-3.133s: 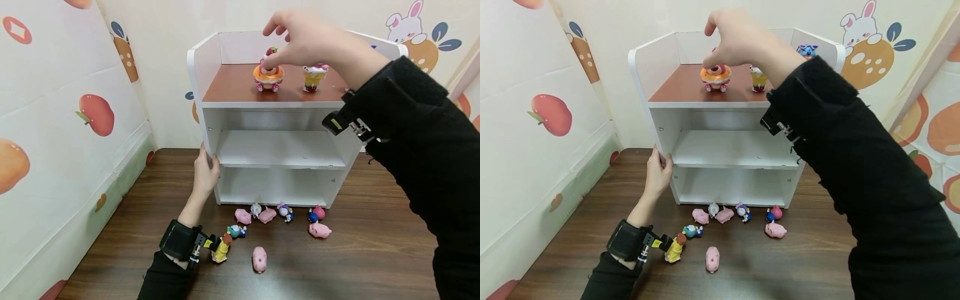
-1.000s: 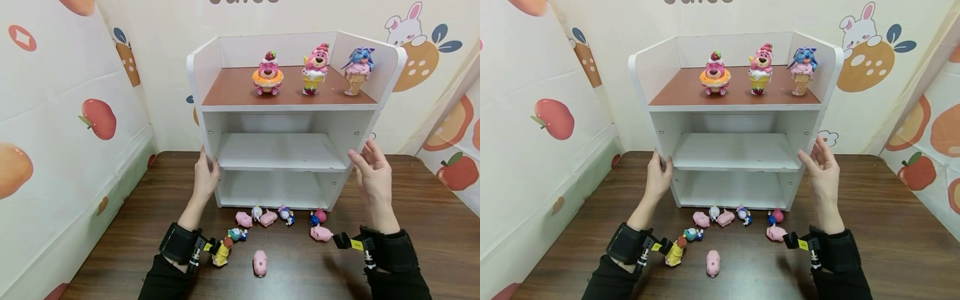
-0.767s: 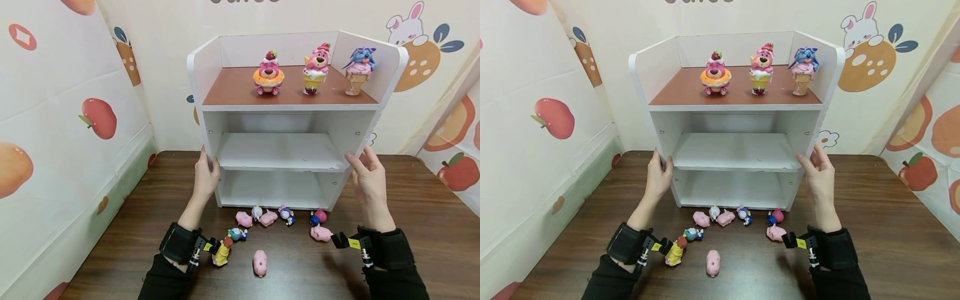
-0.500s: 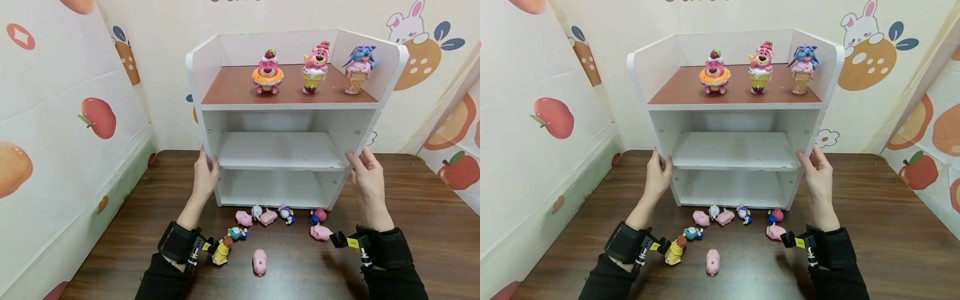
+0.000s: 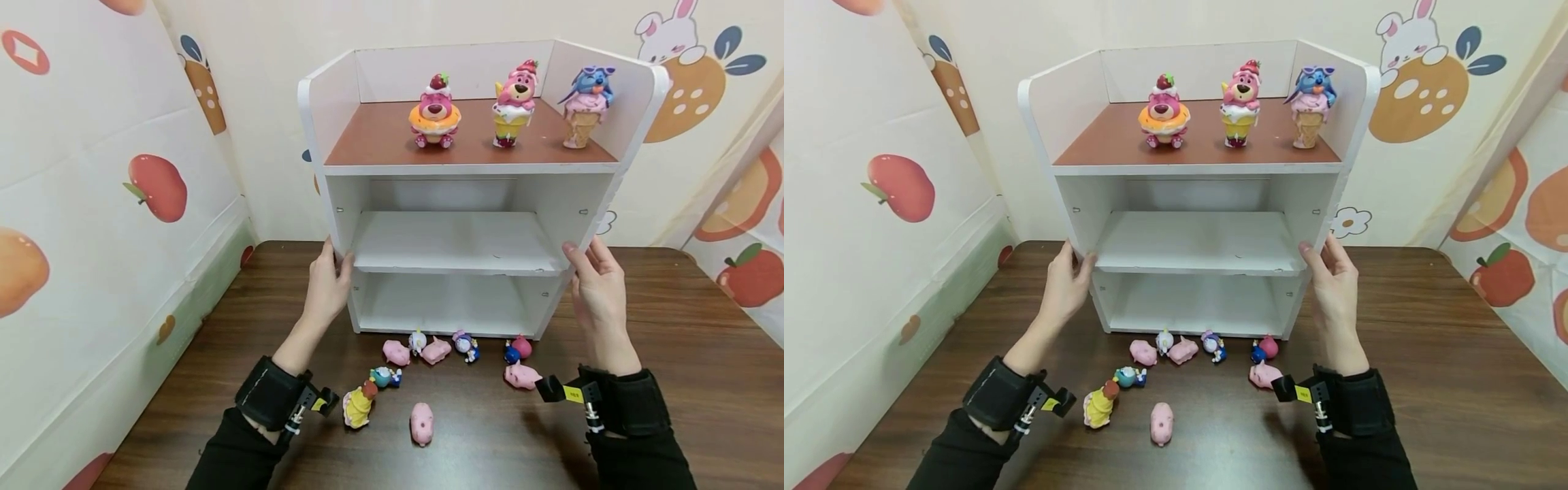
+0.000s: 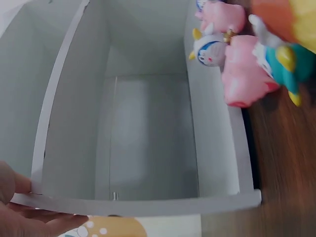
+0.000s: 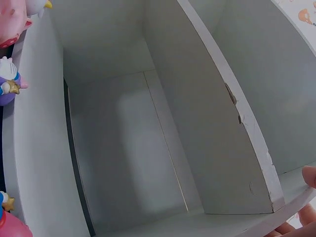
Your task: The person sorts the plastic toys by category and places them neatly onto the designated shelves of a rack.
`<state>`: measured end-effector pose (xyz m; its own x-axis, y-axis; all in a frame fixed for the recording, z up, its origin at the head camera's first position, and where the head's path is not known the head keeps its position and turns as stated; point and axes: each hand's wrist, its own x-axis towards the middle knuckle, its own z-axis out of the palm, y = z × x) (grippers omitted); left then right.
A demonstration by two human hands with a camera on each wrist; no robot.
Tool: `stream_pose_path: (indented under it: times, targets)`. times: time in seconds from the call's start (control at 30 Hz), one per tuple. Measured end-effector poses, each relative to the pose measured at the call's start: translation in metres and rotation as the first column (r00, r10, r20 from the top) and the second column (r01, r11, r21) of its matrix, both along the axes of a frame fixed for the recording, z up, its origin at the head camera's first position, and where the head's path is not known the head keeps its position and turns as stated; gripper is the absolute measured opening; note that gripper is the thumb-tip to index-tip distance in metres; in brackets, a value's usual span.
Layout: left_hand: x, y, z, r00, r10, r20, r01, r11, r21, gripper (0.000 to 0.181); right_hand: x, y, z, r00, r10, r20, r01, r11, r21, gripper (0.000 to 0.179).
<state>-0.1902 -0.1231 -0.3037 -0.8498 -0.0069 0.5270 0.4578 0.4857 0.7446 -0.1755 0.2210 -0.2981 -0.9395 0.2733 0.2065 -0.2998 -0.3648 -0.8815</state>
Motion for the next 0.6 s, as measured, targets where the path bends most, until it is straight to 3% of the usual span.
stream_pose_path:
  times: [0.23, 0.47, 0.6]
  targets:
    - [0.017, -0.011, -0.002, 0.999, 0.021, 0.047, -0.014, 0.990, -0.143, 0.041, 0.000, 0.000, 0.000, 1.000, -0.001, -0.002, 0.001, 1.000, -0.002, 0.050]
    - [0.042, -0.018, -0.005, 0.994, 0.101, 0.045, -0.084, 0.951, -0.296, 0.037, 0.000, 0.000, 0.001, 1.000, 0.003, 0.003, -0.003, 1.000, 0.010, 0.050]
    - [0.054, -0.020, -0.008, 0.994, 0.095, 0.059, -0.069, 0.935, -0.347, 0.028, 0.000, 0.001, 0.001, 1.000, 0.008, 0.009, -0.008, 1.000, 0.008, 0.051]
